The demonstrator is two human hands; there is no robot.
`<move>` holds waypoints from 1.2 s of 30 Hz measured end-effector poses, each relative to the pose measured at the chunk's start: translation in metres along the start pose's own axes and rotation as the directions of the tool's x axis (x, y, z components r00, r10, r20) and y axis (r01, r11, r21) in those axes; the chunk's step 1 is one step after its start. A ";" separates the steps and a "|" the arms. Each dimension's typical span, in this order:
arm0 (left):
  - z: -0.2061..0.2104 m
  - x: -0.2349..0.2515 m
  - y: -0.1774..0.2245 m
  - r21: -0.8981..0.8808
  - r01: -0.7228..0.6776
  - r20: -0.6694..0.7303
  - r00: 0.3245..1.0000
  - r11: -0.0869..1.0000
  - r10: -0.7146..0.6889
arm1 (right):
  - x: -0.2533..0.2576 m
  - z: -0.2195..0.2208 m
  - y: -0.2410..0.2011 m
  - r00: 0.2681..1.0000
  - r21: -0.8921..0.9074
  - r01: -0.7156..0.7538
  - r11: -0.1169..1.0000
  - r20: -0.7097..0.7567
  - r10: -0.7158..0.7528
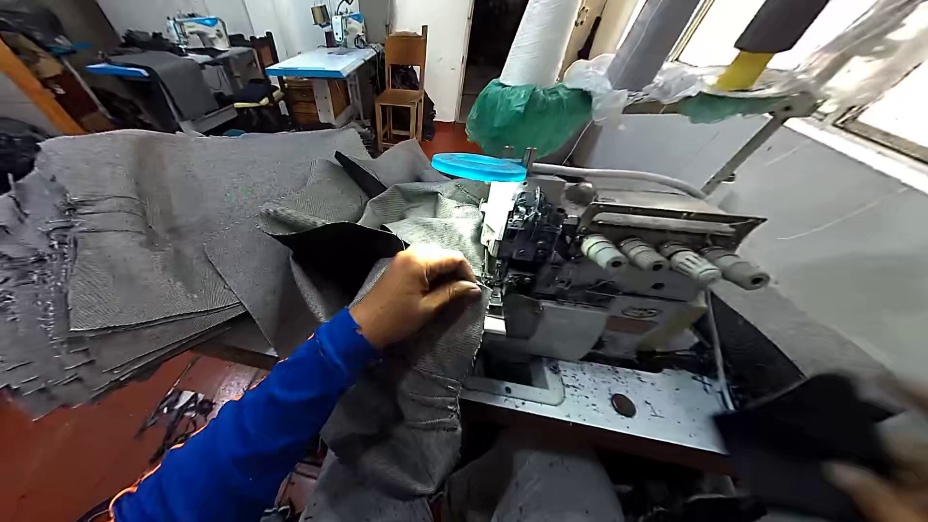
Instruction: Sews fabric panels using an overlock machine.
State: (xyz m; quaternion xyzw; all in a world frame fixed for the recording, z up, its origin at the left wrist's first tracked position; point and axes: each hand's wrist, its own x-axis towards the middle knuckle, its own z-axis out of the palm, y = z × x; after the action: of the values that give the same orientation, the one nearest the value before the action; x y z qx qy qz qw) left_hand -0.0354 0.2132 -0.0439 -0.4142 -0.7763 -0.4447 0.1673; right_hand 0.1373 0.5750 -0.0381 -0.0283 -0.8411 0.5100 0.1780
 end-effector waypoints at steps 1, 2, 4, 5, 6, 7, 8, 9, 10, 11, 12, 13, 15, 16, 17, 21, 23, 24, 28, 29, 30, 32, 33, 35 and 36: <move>-0.002 0.001 0.005 -0.007 -0.005 0.003 1.000 1.000 0.005 | -0.016 0.018 0.006 0.997 0.069 0.020 0.997 0.067 -0.025; -0.004 0.001 0.011 -0.006 -0.010 0.012 1.000 1.000 0.010 | -0.027 0.043 0.006 0.995 0.109 0.015 0.994 0.092 -0.025; -0.004 0.002 0.023 -0.003 -0.023 0.042 0.999 1.000 0.023 | -0.034 0.104 -0.001 0.998 0.141 0.046 0.989 0.028 -0.050; -0.004 0.001 0.028 -0.003 -0.031 0.064 0.997 1.000 0.031 | -0.029 0.134 -0.006 0.994 0.158 0.104 0.982 -0.048 -0.097; -0.004 0.001 0.032 0.005 -0.045 0.081 0.996 0.999 0.044 | -0.020 0.161 -0.010 0.979 0.188 0.183 0.965 -0.129 -0.160; -0.005 -0.001 0.035 0.007 -0.054 0.087 0.995 0.999 0.053 | -0.009 0.183 -0.015 0.959 0.232 0.256 0.939 -0.182 -0.216; -0.005 -0.002 0.036 0.008 -0.051 0.073 0.996 0.999 0.050 | 0.001 0.199 -0.021 0.946 0.302 0.308 0.902 -0.199 -0.256; -0.005 -0.004 0.037 0.010 -0.043 0.050 0.998 0.999 0.042 | 0.007 0.211 -0.028 0.943 0.387 0.329 0.862 -0.188 -0.275; -0.006 -0.005 0.036 0.004 -0.035 0.032 0.999 0.999 0.034 | 0.010 0.220 -0.035 0.945 0.470 0.326 0.820 -0.171 -0.277; -0.009 -0.006 0.035 -0.021 -0.021 0.024 0.999 1.000 0.022 | 0.011 0.227 -0.042 0.951 0.542 0.309 0.782 -0.155 -0.268; -0.011 -0.008 0.034 -0.042 0.000 0.013 1.000 0.999 0.000 | 0.010 0.232 -0.046 0.957 0.599 0.286 0.748 -0.147 -0.249; -0.013 -0.010 0.034 -0.054 0.028 -0.002 1.000 0.998 -0.028 | 0.009 0.237 -0.048 0.963 0.648 0.266 0.713 -0.145 -0.227; -0.014 -0.012 0.036 -0.072 0.079 -0.015 0.997 0.994 -0.080 | 0.006 0.243 -0.047 0.972 0.731 0.233 0.642 -0.145 -0.187; -0.014 -0.012 0.037 -0.089 0.093 -0.010 0.995 0.992 -0.095 | 0.006 0.244 -0.046 0.974 0.756 0.223 0.615 -0.148 -0.171; -0.013 -0.011 0.037 -0.106 0.101 -0.006 0.995 0.989 -0.102 | 0.005 0.245 -0.044 0.975 0.768 0.219 0.602 -0.154 -0.158; -0.003 -0.004 0.036 -0.060 0.119 0.036 0.992 0.991 -0.117 | -0.007 0.249 -0.026 0.970 0.613 0.214 0.761 -0.041 -0.241; 0.006 -0.002 0.025 0.022 0.107 0.053 0.993 0.994 -0.108 | -0.023 0.261 -0.014 0.973 0.566 0.115 0.816 0.101 -0.208; 0.014 -0.003 0.015 0.086 0.086 0.037 0.995 0.993 -0.089 | -0.031 0.268 -0.009 0.975 0.548 0.040 0.836 0.160 -0.151; 0.038 -0.018 0.000 0.556 -0.069 -0.090 0.986 0.828 0.143 | -0.040 0.267 0.000 0.966 0.559 -0.078 0.825 0.248 -0.077; 0.042 -0.024 0.006 0.646 -0.090 -0.080 0.980 0.758 0.185 | -0.042 0.261 0.003 0.958 0.564 -0.071 0.822 0.269 -0.101; 0.048 -0.030 0.014 0.699 -0.095 -0.071 0.977 0.708 0.201 | -0.045 0.257 0.006 0.952 0.563 -0.059 0.825 0.279 -0.122; 0.059 -0.038 0.032 0.753 -0.049 -0.066 0.987 0.657 0.149 | -0.049 0.247 0.012 0.949 0.551 -0.024 0.834 0.276 -0.155; 0.063 -0.041 0.039 0.774 -0.025 -0.057 0.992 0.633 0.108 | -0.049 0.243 0.013 0.951 0.543 -0.019 0.840 0.269 -0.152; 0.070 -0.042 0.043 0.791 0.007 -0.037 0.999 0.612 0.037 | -0.043 0.234 0.012 0.959 0.556 -0.019 0.831 0.245 -0.142; 0.070 -0.039 0.041 0.766 0.016 -0.031 0.999 0.643 0.013 | -0.038 0.231 0.012 0.961 0.579 -0.004 0.816 0.229 -0.157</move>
State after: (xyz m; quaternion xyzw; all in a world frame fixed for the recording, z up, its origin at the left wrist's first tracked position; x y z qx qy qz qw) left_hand 0.0283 0.2631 -0.0841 -0.2966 -0.8889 -0.0823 0.3394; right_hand 0.0954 0.3763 -0.1544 0.1295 -0.6649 0.7307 0.0842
